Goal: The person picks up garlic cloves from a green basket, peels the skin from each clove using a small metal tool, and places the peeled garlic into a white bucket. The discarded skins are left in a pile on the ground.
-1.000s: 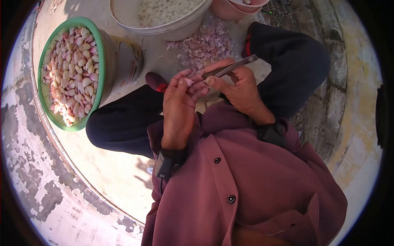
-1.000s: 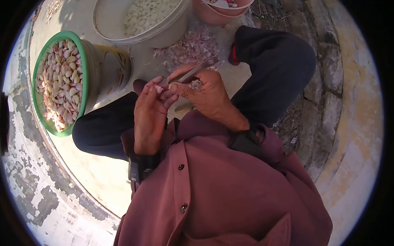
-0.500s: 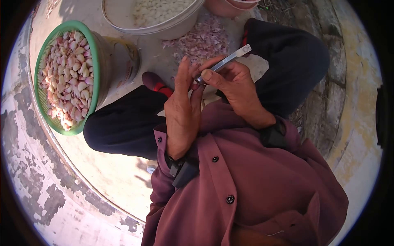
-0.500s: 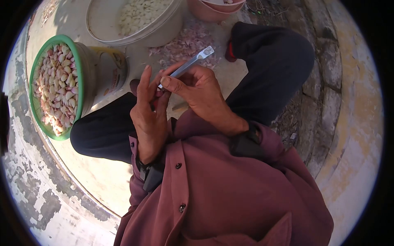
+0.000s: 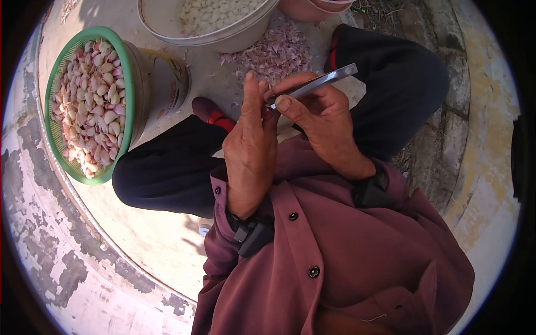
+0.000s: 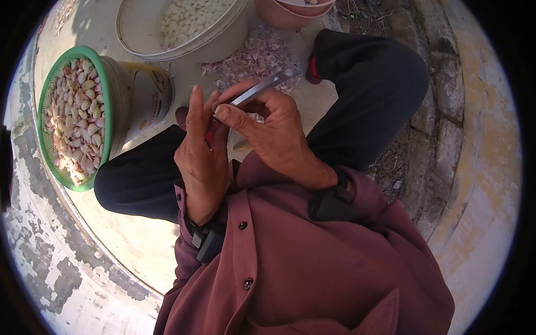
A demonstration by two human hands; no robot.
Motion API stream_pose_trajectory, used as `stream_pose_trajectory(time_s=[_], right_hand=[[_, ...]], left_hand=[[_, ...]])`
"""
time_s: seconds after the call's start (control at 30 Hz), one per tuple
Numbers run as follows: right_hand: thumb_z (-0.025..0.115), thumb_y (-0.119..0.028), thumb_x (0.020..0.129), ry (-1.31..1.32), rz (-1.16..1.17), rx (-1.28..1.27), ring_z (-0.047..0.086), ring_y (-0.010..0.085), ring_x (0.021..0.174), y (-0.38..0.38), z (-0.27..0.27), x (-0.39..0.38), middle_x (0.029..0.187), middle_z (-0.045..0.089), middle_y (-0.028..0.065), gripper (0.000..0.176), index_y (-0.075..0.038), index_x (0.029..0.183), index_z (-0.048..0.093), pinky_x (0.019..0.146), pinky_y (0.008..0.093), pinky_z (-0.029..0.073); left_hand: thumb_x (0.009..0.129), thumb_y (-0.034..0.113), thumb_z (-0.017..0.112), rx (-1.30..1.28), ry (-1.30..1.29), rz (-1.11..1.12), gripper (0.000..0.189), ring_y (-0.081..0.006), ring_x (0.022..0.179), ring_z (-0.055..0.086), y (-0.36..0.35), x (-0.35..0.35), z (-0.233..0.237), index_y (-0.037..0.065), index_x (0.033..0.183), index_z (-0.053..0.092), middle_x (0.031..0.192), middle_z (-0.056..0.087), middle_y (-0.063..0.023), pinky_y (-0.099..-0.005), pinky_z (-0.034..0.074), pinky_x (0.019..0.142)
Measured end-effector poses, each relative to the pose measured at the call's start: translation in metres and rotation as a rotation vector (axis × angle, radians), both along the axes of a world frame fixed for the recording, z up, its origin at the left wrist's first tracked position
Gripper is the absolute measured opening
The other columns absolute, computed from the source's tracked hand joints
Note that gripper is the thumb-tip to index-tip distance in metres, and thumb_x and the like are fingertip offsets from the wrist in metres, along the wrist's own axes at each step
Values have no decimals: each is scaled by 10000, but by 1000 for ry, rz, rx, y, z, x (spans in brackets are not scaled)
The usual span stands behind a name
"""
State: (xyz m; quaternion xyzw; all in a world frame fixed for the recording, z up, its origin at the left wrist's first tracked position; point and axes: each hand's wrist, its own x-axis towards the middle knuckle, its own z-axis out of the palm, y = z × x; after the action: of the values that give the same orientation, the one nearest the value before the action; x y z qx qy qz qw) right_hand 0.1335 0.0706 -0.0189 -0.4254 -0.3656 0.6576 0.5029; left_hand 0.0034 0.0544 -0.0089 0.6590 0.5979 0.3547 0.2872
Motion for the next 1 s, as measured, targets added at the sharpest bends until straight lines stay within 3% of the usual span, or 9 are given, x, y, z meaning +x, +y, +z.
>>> stream_pose_trajectory(time_s=[0.2,0.33,0.43,0.5,0.6,0.83,0.9,0.93,1.0], right_hand=[[649,-131,916,26,34,-94,581,52,846,2,8,5,915,672,27,154,-14,1015,645,768,201,455],[635,-135,925,-19,50,-123,597,60,831,5,6,6,918,672,37,151,-14,1014,641,766,214,474],[620,-135,933,126,-3,-155,629,100,844,5,-2,5,941,676,63,149,-8,1012,631,791,250,504],[615,-130,935,138,2,-121,639,120,854,8,0,3,952,677,77,147,-7,1015,626,806,266,513],[609,-123,936,155,19,-84,648,145,868,7,-7,2,971,679,97,140,-8,1014,621,823,285,521],[630,-131,922,186,7,-70,635,129,893,9,-6,2,972,680,88,136,-24,1006,635,826,273,509],[639,-139,917,149,5,-75,627,119,903,6,-12,3,972,680,77,143,-30,1009,639,836,266,500],[648,-147,911,112,3,-78,619,109,913,6,-14,4,973,680,67,150,-36,1012,643,846,258,490],[653,-151,908,94,9,-92,613,104,921,5,-14,5,980,679,60,158,-38,1018,646,854,253,482]], left_hand=[[874,-49,583,-17,4,-28,580,-285,917,679,-3,-4,0,61,1411,395,1184,637,-170,-318,536,760],[834,-49,643,-18,23,-36,615,-298,961,678,-2,-4,-2,28,1393,397,1116,652,-192,-331,561,756],[834,-59,640,-124,-219,5,533,-249,991,671,-1,-4,-1,10,1325,446,1126,656,-181,-313,545,803],[856,-48,633,-301,-723,108,377,-195,1013,645,-1,-3,-1,6,1206,502,1127,658,-146,-295,517,861],[884,-7,631,-388,-944,173,260,-162,1017,619,0,-5,-2,13,1118,520,1134,640,-124,-288,502,893],[895,67,651,-513,-1089,284,214,-153,956,630,2,-10,-3,5,1063,533,1093,630,-123,-282,511,894],[885,79,669,-454,-1091,387,193,-145,845,651,4,-10,-3,4,1015,549,1016,646,-104,-258,537,795],[885,79,669,-455,-1092,386,193,-145,845,651,4,-12,-3,4,1015,549,1016,646,-104,-258,537,795],[868,65,688,-503,-998,305,183,-118,735,642,1,-18,-1,6,983,558,940,648,-79,-221,527,667]])
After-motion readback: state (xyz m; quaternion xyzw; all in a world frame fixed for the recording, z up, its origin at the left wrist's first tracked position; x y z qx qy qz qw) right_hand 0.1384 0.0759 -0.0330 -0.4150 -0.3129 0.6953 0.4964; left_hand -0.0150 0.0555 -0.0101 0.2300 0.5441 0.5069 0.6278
